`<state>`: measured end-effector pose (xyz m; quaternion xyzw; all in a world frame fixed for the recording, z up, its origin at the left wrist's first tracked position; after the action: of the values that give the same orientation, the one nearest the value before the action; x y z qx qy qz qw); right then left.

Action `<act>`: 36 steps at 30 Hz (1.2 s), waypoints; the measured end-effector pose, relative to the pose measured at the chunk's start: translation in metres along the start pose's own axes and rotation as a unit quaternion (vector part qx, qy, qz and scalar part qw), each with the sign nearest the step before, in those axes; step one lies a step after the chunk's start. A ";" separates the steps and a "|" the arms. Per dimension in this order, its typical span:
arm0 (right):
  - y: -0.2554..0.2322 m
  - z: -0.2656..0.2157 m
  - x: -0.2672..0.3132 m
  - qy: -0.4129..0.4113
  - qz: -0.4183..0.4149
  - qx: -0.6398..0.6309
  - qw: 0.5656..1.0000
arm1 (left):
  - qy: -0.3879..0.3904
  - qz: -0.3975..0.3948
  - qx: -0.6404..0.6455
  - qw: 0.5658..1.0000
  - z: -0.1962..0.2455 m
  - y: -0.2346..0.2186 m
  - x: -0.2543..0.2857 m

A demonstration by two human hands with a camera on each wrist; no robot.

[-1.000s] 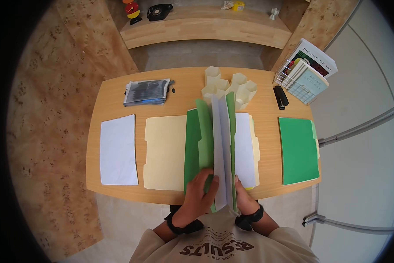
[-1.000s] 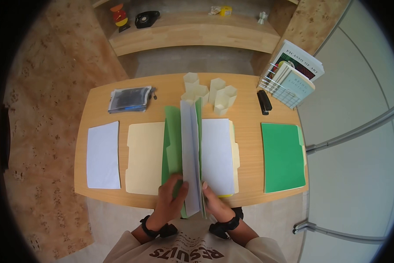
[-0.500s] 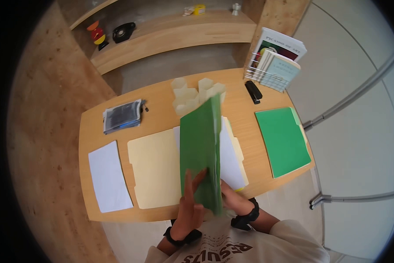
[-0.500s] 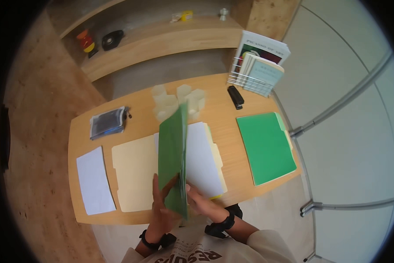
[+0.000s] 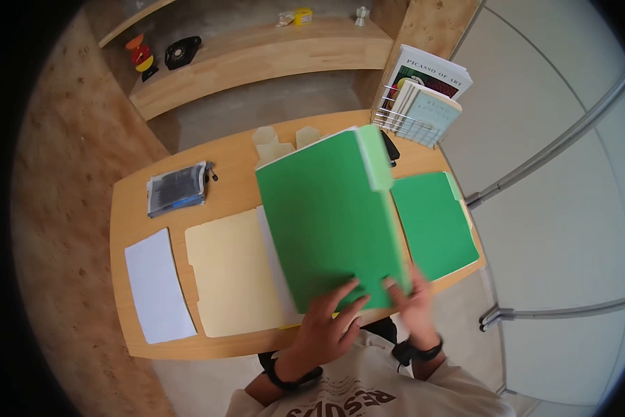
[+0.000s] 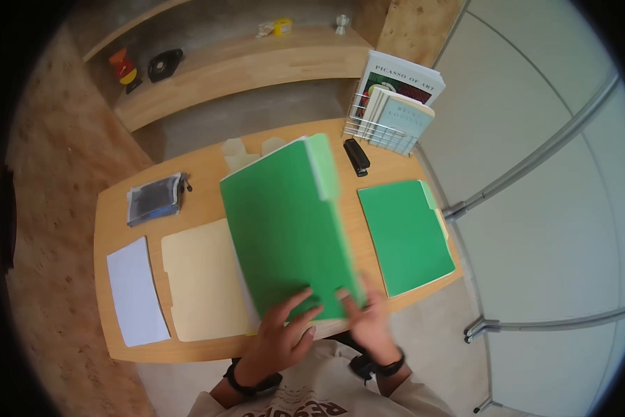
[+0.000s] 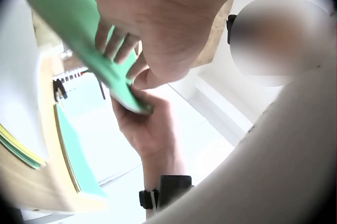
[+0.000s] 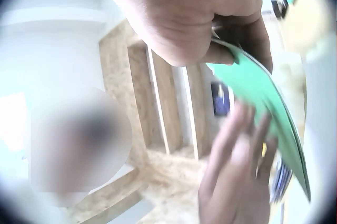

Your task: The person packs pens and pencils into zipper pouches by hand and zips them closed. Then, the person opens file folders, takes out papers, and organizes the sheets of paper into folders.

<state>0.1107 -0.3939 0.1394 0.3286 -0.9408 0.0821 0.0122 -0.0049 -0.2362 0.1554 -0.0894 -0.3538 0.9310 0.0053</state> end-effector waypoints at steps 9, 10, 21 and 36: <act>-0.266 0.114 0.001 -0.002 0.216 -0.047 0.975 | -0.077 -0.033 0.100 0.991 -0.053 -0.002 0.036; -0.272 0.123 0.004 0.007 0.207 -0.037 0.978 | -0.086 -0.027 0.112 0.990 -0.055 0.001 0.038; -0.296 0.164 0.009 0.061 0.235 0.073 0.967 | -0.072 -0.020 0.149 0.986 -0.065 0.015 0.050; -0.130 0.092 -0.019 -0.047 0.128 0.126 0.983 | -0.253 0.199 0.253 0.912 -0.115 -0.005 0.088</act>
<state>0.2094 -0.4975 0.0662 0.2080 -0.9568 0.1851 -0.0840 -0.0722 -0.1503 0.0605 0.0854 -0.0710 0.9625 -0.2473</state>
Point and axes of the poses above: each hand's wrist, its own x-axis away from the middle knuckle, its own y-axis out of the palm, z = x × y, the point moved 6 cm from there along -x, towards the middle knuckle, and after that the axes turned 15 degrees about -z, right-handed, at the moved point
